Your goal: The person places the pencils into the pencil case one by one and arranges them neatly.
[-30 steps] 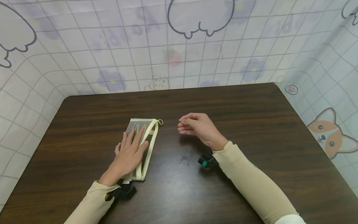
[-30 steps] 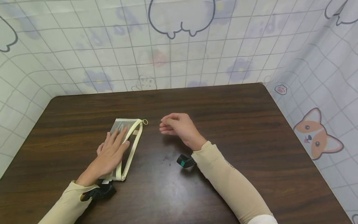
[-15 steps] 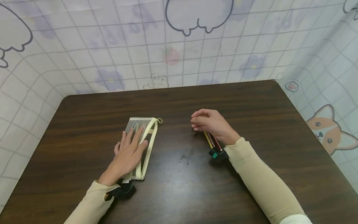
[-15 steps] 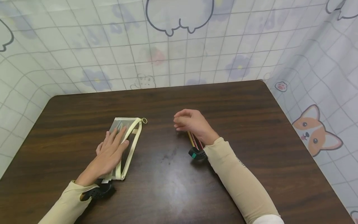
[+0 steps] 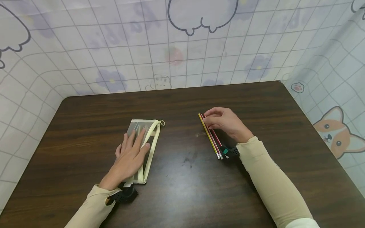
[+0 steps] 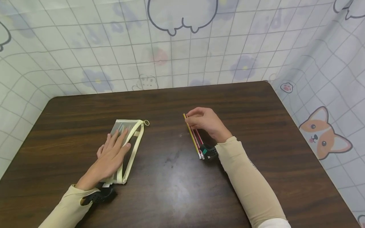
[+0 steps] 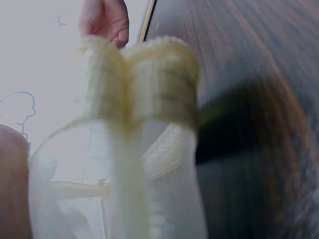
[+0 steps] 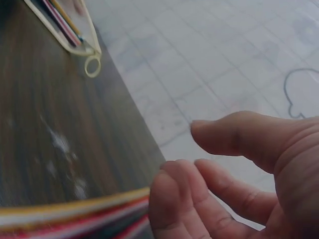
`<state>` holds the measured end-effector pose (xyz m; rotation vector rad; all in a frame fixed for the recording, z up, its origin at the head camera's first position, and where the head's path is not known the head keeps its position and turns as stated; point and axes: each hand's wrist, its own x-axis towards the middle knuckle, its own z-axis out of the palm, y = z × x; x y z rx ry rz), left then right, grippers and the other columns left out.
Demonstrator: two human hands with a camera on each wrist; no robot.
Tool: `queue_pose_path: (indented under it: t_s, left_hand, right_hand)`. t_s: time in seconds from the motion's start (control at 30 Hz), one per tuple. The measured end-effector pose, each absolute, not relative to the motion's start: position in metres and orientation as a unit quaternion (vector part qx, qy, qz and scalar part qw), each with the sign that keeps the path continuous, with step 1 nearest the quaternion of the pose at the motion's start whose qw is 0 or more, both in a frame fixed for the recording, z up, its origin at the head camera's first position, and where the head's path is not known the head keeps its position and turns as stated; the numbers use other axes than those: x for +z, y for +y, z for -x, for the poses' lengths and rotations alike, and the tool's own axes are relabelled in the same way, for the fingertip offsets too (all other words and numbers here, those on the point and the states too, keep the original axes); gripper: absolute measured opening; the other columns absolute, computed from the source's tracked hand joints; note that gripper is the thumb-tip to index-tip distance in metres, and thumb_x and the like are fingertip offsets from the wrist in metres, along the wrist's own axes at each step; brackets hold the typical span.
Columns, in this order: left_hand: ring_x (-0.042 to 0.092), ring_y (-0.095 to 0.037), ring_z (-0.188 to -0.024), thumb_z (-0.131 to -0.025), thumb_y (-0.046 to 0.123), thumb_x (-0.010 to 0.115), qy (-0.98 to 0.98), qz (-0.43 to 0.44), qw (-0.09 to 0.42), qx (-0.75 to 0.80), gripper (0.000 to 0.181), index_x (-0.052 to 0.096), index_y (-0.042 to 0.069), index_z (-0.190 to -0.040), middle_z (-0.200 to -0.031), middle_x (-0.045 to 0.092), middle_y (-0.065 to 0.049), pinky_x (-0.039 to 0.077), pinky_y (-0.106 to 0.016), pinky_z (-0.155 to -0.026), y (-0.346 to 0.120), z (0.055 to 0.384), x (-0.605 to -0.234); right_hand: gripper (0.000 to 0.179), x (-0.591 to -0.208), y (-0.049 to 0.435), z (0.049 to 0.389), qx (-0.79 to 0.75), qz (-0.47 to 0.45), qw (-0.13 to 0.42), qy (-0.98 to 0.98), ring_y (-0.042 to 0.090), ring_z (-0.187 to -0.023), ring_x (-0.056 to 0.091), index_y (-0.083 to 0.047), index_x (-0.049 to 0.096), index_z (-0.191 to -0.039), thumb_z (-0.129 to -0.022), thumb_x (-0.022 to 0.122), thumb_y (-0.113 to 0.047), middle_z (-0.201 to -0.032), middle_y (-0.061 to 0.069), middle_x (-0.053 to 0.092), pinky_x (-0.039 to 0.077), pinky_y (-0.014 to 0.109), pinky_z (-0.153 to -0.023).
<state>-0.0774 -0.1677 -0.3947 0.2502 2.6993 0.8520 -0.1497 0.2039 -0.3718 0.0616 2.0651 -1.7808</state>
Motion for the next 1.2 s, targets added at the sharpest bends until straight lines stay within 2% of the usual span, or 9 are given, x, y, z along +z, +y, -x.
queue_pose_path:
  t_s: [0.23, 0.37, 0.53, 0.63, 0.83, 1.2]
  left_hand:
    - [-0.015, -0.050, -0.160, -0.110, 0.060, 0.024, 0.941, -0.088, 0.145, 0.294, 0.067, 0.004, 0.033, -0.168, -0.176, -0.005, -0.018, -0.004, -0.076, -0.117, -0.167, 0.077, -0.397]
    - [-0.015, -0.050, -0.160, -0.110, 0.060, 0.024, 0.941, -0.089, 0.145, 0.294, 0.067, 0.005, 0.033, -0.168, -0.176, -0.005, -0.018, -0.004, -0.076, -0.117, -0.167, 0.077, -0.397]
    - [-0.016, -0.050, -0.160, -0.110, 0.059, 0.025, 0.940, -0.088, 0.149, 0.295, 0.067, 0.005, 0.033, -0.168, -0.176, -0.005, -0.018, -0.005, -0.076, -0.117, -0.167, 0.078, -0.397]
    - [-0.016, -0.050, -0.160, -0.110, 0.059, 0.025, 0.939, -0.088, 0.153, 0.296, 0.067, 0.005, 0.033, -0.168, -0.176, -0.006, -0.018, -0.005, -0.076, -0.117, -0.167, 0.079, -0.396]
    - [-0.017, -0.049, -0.160, -0.110, 0.058, 0.026, 0.937, -0.090, 0.154, 0.300, 0.066, 0.005, 0.034, -0.168, -0.176, -0.006, -0.017, -0.007, -0.077, -0.117, -0.167, 0.080, -0.396]
    - [-0.019, -0.048, -0.160, -0.111, 0.056, 0.028, 0.932, -0.096, 0.155, 0.312, 0.065, 0.004, 0.035, -0.168, -0.176, -0.008, -0.016, -0.010, -0.078, -0.116, -0.168, 0.080, -0.397]
  right_hand:
    - [0.047, -0.375, 0.221, 0.153, -0.601, -0.028, 0.199, 0.774, 0.023, -0.100, 0.072, 0.003, 0.060, -0.132, -0.094, 0.076, -0.021, -0.120, 0.019, 0.070, 0.061, 0.030, -0.090]
    - [0.047, -0.376, 0.229, 0.154, -0.590, -0.046, 0.209, 0.779, 0.020, -0.098, 0.072, 0.004, 0.058, -0.134, -0.096, 0.074, -0.018, -0.121, 0.015, 0.068, 0.061, 0.028, -0.089]
    - [0.041, -0.382, 0.232, 0.156, -0.581, -0.056, 0.222, 0.781, 0.016, -0.093, 0.074, 0.006, 0.060, -0.131, -0.097, 0.071, -0.013, -0.127, 0.019, 0.068, 0.061, 0.030, -0.090]
    - [0.039, -0.385, 0.232, 0.157, -0.570, -0.055, 0.222, 0.789, 0.014, -0.091, 0.075, 0.006, 0.062, -0.130, -0.096, 0.071, -0.012, -0.123, 0.018, 0.072, 0.062, 0.030, -0.089]
    - [0.040, -0.385, 0.230, 0.156, -0.532, -0.055, 0.222, 0.815, 0.017, -0.091, 0.075, 0.001, 0.066, -0.125, -0.092, 0.078, -0.018, -0.109, 0.007, 0.078, 0.060, 0.034, -0.092]
    - [0.041, -0.381, 0.225, 0.153, -0.473, -0.037, 0.227, 0.851, 0.021, -0.094, 0.072, -0.006, 0.069, -0.119, -0.086, 0.083, -0.024, -0.103, 0.006, 0.078, 0.056, 0.034, -0.090]
